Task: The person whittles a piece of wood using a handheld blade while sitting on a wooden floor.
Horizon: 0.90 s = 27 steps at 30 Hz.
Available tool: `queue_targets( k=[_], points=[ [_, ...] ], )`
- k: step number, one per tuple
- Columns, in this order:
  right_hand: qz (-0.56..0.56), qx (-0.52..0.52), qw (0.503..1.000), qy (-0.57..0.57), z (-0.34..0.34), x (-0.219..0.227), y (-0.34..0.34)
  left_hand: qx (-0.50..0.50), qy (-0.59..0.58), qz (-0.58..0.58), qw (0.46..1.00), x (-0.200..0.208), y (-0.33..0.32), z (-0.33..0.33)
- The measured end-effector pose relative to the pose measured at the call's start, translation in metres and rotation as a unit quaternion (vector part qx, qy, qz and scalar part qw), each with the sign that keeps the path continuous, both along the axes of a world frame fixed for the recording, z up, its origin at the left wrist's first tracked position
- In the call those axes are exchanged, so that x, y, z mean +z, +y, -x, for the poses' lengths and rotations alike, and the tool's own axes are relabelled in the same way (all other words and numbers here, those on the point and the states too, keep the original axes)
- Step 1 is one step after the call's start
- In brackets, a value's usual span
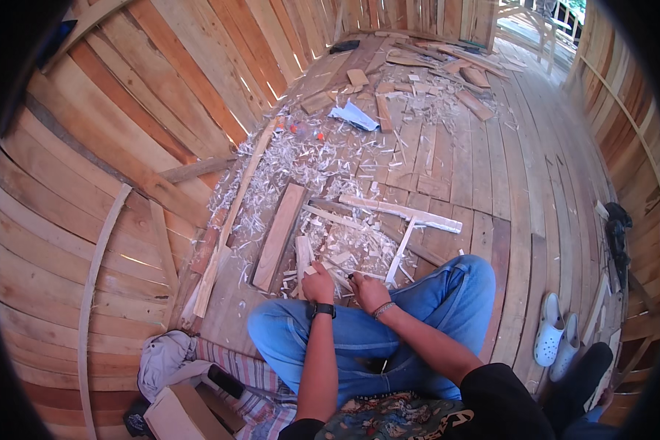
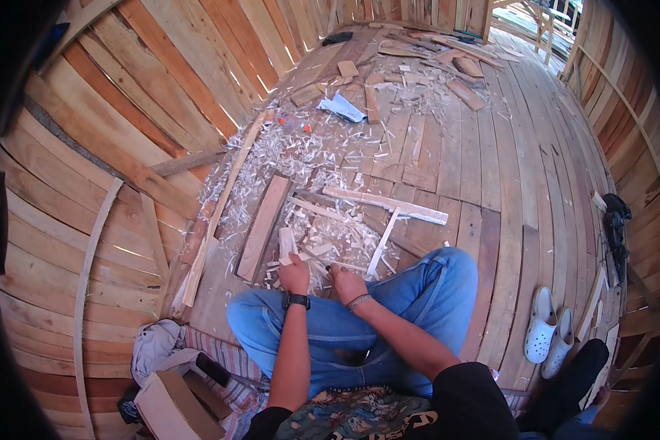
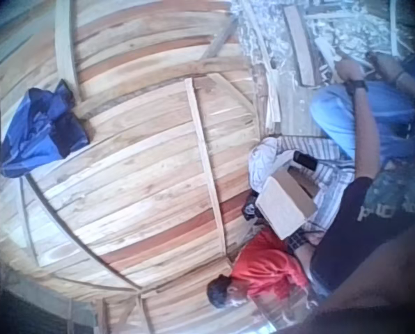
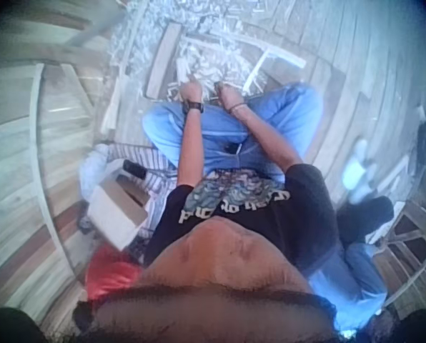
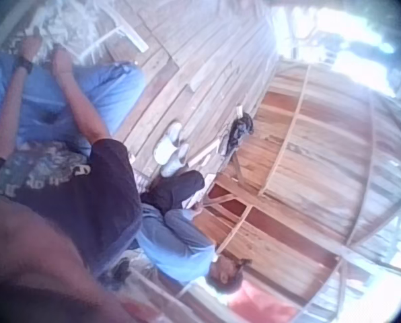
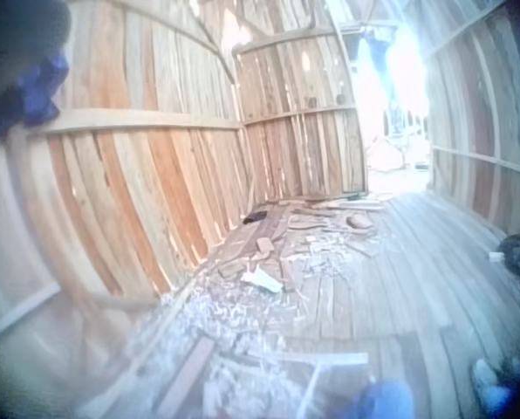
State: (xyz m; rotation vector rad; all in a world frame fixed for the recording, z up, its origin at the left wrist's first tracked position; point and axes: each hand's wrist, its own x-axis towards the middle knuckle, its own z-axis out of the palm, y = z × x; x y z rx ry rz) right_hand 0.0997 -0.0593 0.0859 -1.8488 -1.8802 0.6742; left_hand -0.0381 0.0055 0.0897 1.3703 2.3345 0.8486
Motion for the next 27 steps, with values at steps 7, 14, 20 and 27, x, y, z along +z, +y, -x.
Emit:
queue_targets(
  k=[7, 14, 20, 27],
  points=[
    [0.023, -0.01, 1.0, -0.008, -0.003, -0.006, 0.001, -0.011, 0.008, 0.009, 1.0, 0.004, -0.008, -0.006],
    [0.031, -0.001, 1.0, 0.002, -0.004, -0.014, 0.012, -0.012, 0.035, 0.002, 0.999, 0.005, -0.002, -0.005],
    [0.064, -0.004, 0.997, 0.032, -0.003, -0.012, 0.012, 0.011, 0.026, 0.002, 1.0, 0.01, -0.004, -0.008],
    [0.078, -0.017, 0.997, 0.02, -0.004, -0.011, 0.01, -0.004, 0.028, 0.002, 1.0, 0.015, -0.007, -0.007]
  ],
)
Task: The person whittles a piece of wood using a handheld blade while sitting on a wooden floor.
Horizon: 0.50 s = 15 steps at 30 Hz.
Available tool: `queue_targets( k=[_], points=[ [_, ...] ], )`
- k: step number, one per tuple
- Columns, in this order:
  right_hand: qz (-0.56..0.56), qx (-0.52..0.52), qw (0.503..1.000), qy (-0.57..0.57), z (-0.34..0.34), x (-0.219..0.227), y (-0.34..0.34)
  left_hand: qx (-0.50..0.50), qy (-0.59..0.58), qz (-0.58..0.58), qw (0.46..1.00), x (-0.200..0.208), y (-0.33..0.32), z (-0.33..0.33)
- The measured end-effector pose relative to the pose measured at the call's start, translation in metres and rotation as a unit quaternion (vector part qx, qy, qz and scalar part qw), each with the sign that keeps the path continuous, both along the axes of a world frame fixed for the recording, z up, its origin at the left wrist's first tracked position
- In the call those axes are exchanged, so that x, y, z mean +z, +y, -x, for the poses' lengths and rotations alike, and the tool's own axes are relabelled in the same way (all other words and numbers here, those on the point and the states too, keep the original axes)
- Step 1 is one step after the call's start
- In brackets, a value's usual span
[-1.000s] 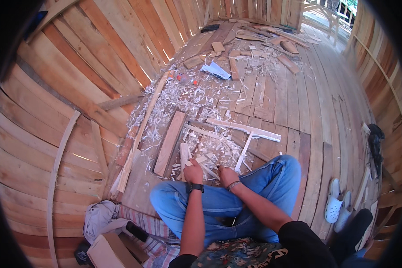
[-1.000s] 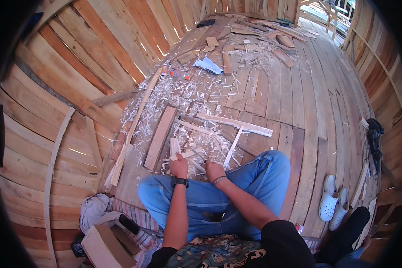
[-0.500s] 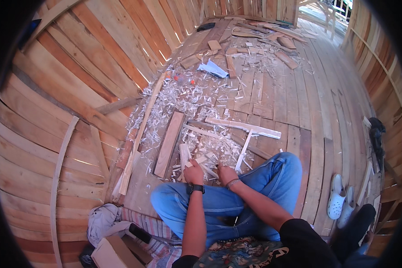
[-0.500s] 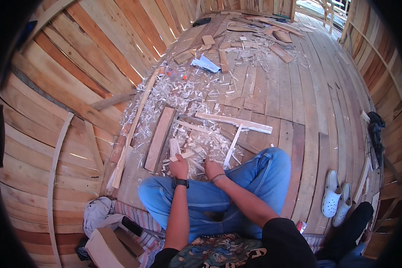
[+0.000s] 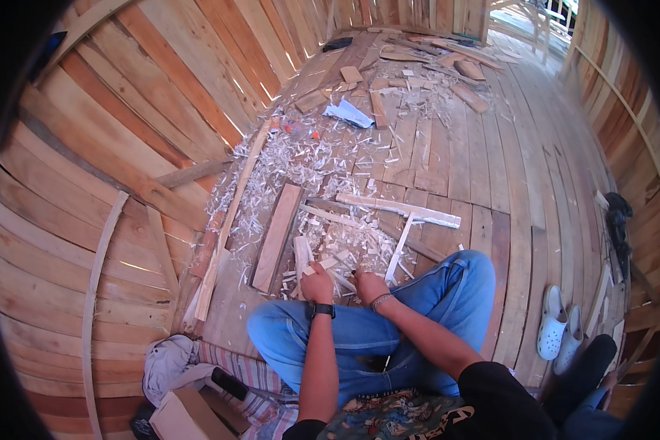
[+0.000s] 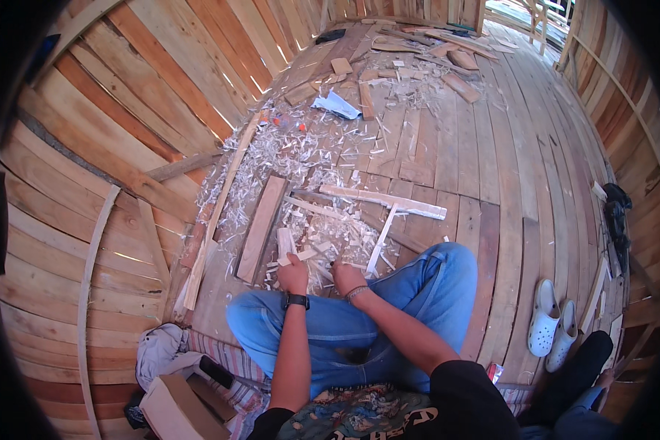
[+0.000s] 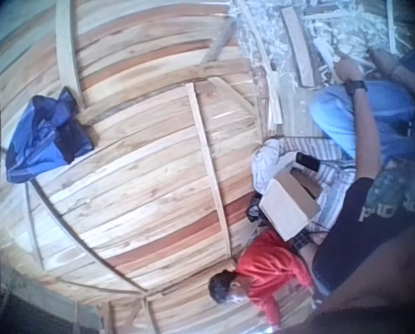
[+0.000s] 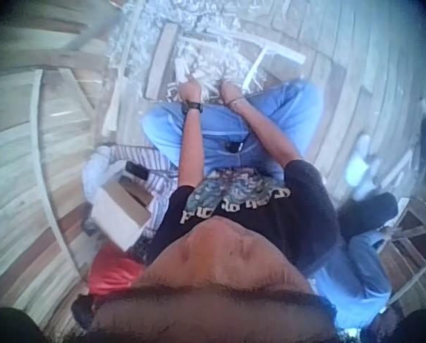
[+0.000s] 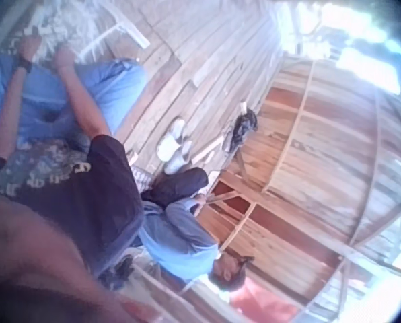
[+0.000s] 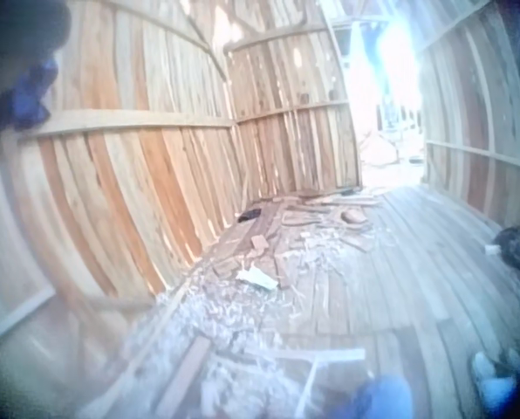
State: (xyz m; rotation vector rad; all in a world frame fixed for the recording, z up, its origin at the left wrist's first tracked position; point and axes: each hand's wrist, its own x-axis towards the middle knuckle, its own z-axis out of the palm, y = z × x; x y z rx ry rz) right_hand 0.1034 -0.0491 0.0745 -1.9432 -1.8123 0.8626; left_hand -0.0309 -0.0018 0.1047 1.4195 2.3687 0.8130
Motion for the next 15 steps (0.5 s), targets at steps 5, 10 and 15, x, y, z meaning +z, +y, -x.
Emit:
queue_targets(
  k=[5, 10, 15],
  points=[
    [0.015, -0.033, 0.999, -0.041, -0.009, -0.029, 0.001, 0.028, -0.011, 0.021, 0.999, -0.007, 0.004, -0.01],
    [-0.031, -0.01, 0.999, -0.001, 0.0, -0.009, -0.002, 0.021, 0.017, 0.02, 0.999, -0.014, 0.005, 0.0],
    [-0.009, -0.009, 1.0, -0.019, 0.003, -0.004, 0.001, 0.002, -0.005, 0.037, 0.999, -0.012, 0.001, -0.001]
  ],
)
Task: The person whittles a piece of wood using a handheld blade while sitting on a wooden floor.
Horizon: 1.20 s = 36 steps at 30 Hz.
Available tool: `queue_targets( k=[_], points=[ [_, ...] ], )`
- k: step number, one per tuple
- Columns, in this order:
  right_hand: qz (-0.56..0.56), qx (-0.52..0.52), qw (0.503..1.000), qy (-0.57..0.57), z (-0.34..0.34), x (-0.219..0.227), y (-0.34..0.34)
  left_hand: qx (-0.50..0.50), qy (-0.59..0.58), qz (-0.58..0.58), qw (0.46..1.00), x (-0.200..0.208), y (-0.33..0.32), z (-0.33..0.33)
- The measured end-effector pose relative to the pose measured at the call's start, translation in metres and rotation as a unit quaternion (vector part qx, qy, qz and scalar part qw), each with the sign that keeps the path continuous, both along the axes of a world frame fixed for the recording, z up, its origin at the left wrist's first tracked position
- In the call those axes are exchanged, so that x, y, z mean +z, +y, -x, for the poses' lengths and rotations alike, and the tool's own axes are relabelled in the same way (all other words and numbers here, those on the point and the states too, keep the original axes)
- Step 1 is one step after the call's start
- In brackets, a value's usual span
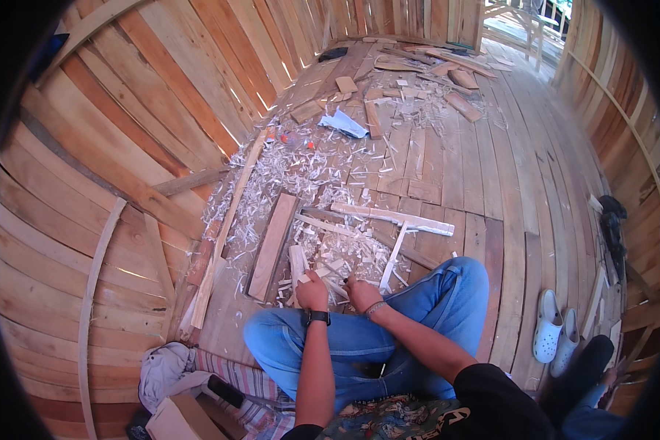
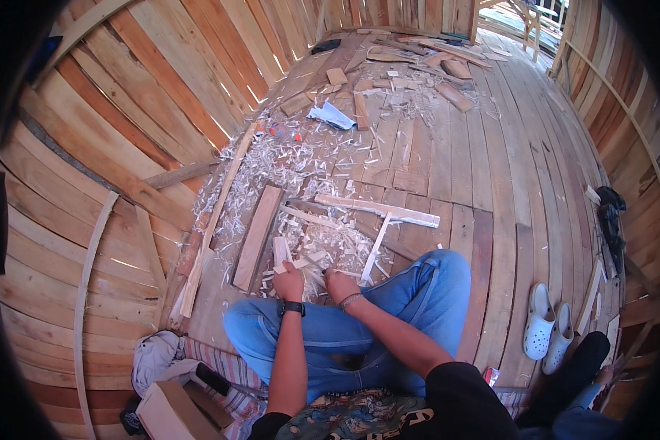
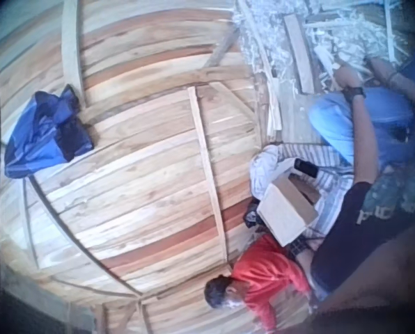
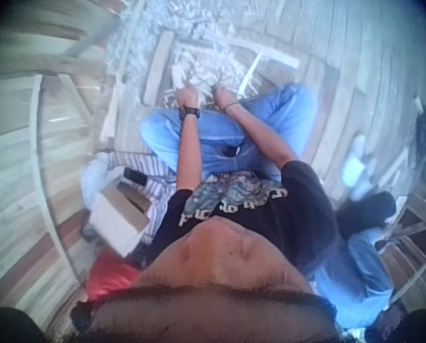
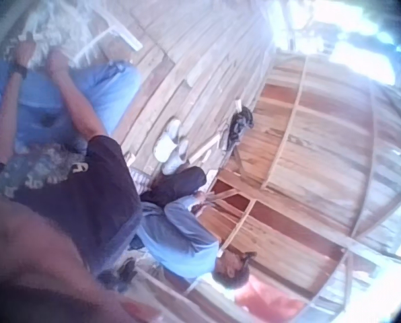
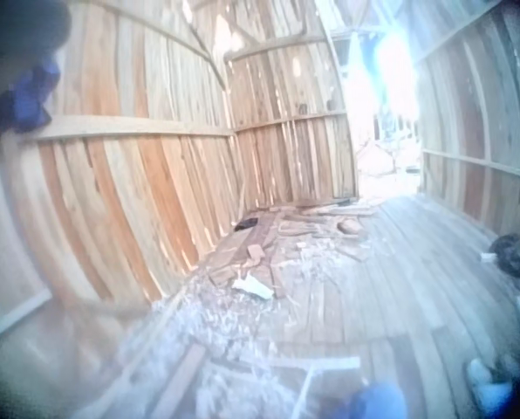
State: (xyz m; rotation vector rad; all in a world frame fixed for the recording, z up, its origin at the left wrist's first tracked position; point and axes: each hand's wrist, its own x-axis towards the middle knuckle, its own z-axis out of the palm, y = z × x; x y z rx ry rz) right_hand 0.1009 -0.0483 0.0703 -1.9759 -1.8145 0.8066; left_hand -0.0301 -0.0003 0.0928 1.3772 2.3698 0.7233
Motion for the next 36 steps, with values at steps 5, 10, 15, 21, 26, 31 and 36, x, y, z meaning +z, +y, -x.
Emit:
queue_targets(
  k=[5, 10, 15, 21, 26, 31, 36],
  points=[
    [0.007, -0.015, 0.999, -0.052, -0.016, -0.034, 0.004, -0.007, 0.003, -0.021, 1.0, 0.005, 0.004, -0.011],
    [-0.005, 0.015, 1.0, -0.014, -0.006, -0.014, -0.001, -0.013, -0.005, -0.028, 0.999, -0.003, 0.005, 0.001],
    [0.009, 0.018, 1.0, 0.012, 0.0, -0.009, 0.002, -0.007, -0.011, -0.019, 1.0, 0.006, 0.0, -0.001],
    [0.034, -0.008, 0.999, -0.006, -0.005, -0.018, 0.006, -0.006, 0.023, -0.049, 0.999, 0.003, -0.001, -0.003],
    [0.039, -0.023, 0.999, -0.004, -0.018, -0.029, 0.004, -0.002, 0.012, -0.063, 0.998, 0.002, -0.006, -0.011],
    [0.01, 0.019, 0.999, 0.044, 0.002, 0.008, 0.003, -0.022, 0.001, -0.042, 0.999, 0.007, -0.004, 0.002],
    [0.001, 0.004, 1.0, -0.001, -0.007, -0.013, 0.01, -0.028, 0.023, -0.083, 0.996, 0.002, -0.005, 0.001]
  ],
)
